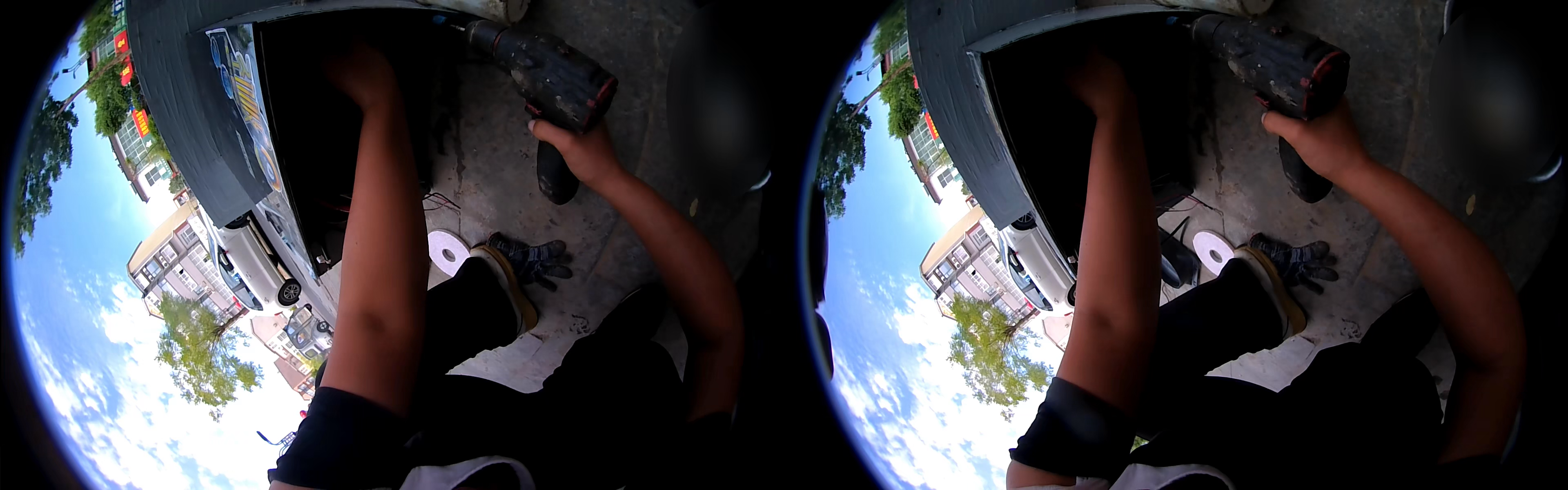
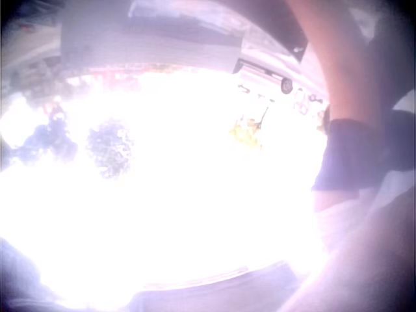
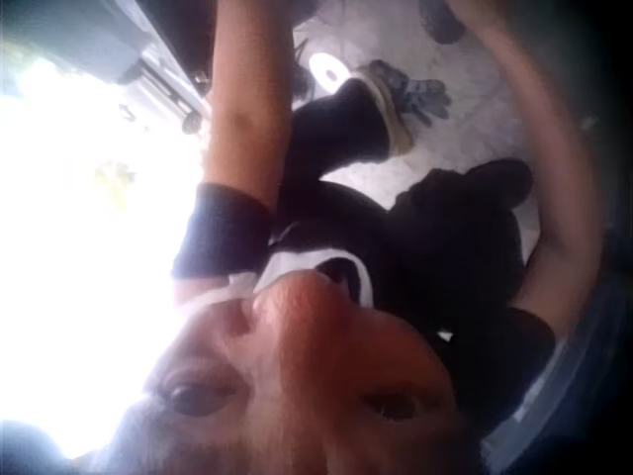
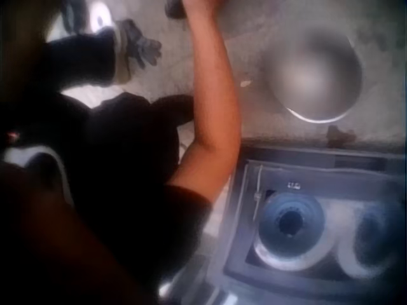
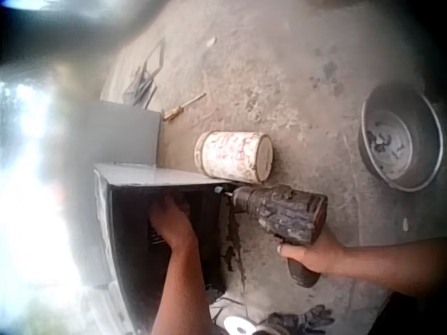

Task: The person repairs a large metal appliance outdoors, using a power drill to remove and install screws. They handle wires, a metal frame, and a black plastic component, placing parts on the ground and reattaching them to the unit.

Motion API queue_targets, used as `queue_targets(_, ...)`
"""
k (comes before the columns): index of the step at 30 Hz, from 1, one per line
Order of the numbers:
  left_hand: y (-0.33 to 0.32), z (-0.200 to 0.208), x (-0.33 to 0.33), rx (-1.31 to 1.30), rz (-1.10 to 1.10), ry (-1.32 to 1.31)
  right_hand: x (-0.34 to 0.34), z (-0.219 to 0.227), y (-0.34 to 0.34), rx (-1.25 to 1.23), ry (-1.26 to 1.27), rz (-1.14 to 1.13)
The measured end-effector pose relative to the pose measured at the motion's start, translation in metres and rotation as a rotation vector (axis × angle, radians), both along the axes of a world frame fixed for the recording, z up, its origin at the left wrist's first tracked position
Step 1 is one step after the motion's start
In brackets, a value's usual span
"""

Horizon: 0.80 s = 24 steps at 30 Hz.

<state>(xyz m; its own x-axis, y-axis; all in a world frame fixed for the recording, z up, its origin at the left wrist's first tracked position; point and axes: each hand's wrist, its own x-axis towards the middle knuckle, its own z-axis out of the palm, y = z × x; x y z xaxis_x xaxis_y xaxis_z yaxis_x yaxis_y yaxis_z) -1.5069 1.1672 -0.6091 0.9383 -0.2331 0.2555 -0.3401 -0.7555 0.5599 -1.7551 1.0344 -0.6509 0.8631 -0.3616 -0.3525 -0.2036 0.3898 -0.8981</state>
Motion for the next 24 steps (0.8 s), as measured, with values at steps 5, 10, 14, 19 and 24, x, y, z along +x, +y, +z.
queue_targets(5, -0.014, 0.029, -0.028, -0.285, 0.046, 0.152, 0.002, -0.001, 0.001, -0.011, 0.002, -0.038)
queue_targets(10, 0.012, 0.018, -0.073, 0.269, -0.143, 0.224, 0.002, 0.003, -0.005, 0.003, -0.018, -0.043)
queue_targets(14, 0.039, 0.012, -0.097, 0.798, -0.469, 0.171, 0.002, 0.005, -0.006, -0.010, -0.001, -0.067)
queue_targets(19, 0.030, 0.028, -0.033, 0.837, -0.553, -0.173, 0.002, 0.010, -0.007, -0.031, 0.022, -0.035)
queue_targets(24, 0.018, 0.022, 0.015, 0.162, 0.033, 0.317, 0.005, 0.018, -0.005, -0.043, 0.011, -0.017)
